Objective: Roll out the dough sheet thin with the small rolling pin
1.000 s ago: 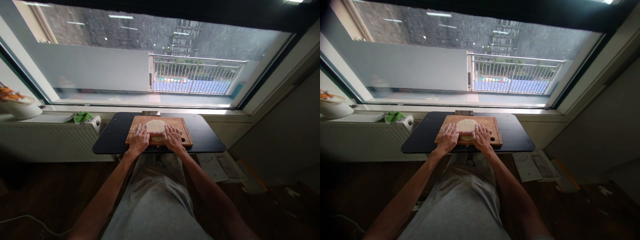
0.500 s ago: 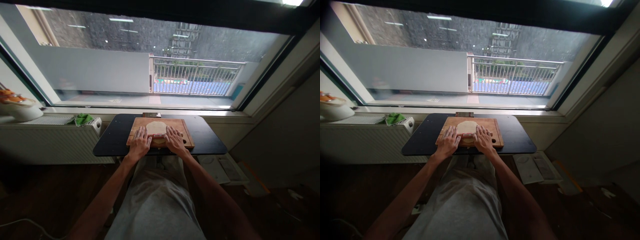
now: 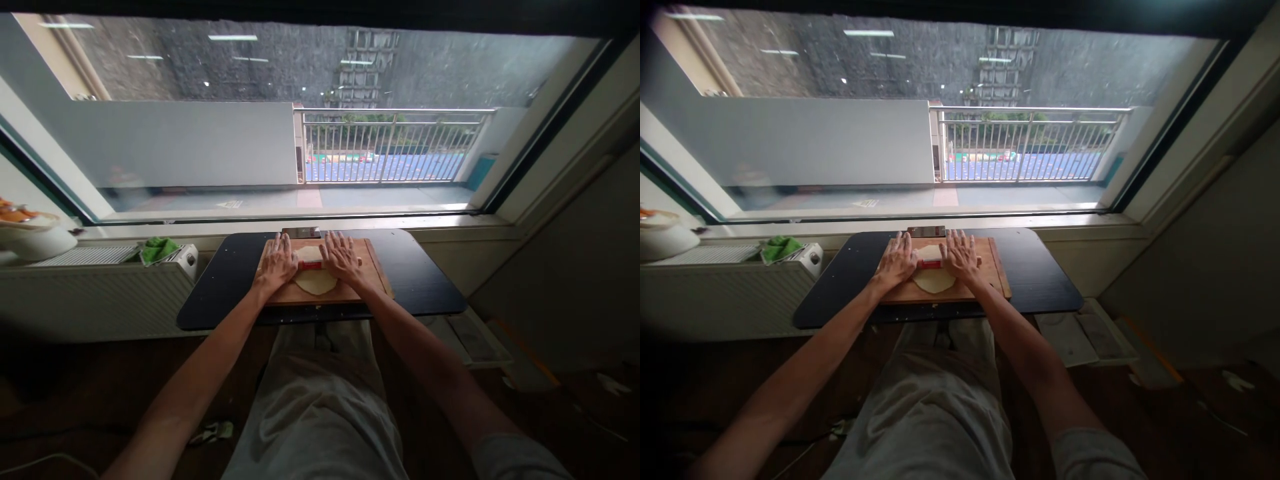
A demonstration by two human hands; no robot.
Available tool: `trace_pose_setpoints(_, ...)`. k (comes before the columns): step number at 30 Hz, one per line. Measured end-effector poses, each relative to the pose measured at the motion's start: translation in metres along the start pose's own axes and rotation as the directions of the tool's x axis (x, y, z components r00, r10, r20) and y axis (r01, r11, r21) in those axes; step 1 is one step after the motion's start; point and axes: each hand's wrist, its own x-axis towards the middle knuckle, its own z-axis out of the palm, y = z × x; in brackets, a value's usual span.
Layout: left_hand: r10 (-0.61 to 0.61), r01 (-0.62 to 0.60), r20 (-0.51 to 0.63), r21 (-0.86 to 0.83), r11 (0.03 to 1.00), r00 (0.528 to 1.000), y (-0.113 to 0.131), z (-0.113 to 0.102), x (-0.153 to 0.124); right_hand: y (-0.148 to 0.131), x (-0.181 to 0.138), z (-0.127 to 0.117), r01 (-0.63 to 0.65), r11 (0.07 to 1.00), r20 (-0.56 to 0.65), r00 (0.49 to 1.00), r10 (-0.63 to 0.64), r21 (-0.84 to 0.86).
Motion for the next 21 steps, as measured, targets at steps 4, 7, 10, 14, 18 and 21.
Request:
trace_pose_setpoints(4,0.012,-0.012,0.017,0.002,1.000,1.000,-0.005,0.005,0.021,0.004,0.024,0.002,-0.047,0.996,0.070,0.997,0.043,0.070)
trace_pose_setpoints(7,0.018,-0.018,0.047,0.003,1.000,0.999,-0.009,0.007,0.035,0.009,0.040,0.004,-0.035,0.994,0.096,0.995,0.025,0.101)
trace_pose_setpoints(10,-0.002,0.002,0.071,-0.004,1.000,0.997,-0.008,0.009,0.050,0.013,0.059,0.007,-0.035,0.994,0.077,0.997,0.027,0.100)
trace_pose_setpoints(14,-0.015,0.015,0.108,-0.004,1.000,0.994,-0.002,0.014,0.073,0.013,0.087,0.010,-0.071,0.993,0.090,0.994,0.063,0.090)
trace_pose_setpoints(18,-0.061,0.062,0.131,-0.008,0.998,0.990,-0.002,0.022,0.097,0.013,0.110,0.010,-0.095,0.986,0.091,0.992,0.083,0.134)
trace_pose_setpoints(21,-0.082,0.085,0.141,-0.015,0.996,0.987,-0.005,0.028,0.110,0.016,0.121,0.012,-0.127,0.983,0.108,0.988,0.114,0.130)
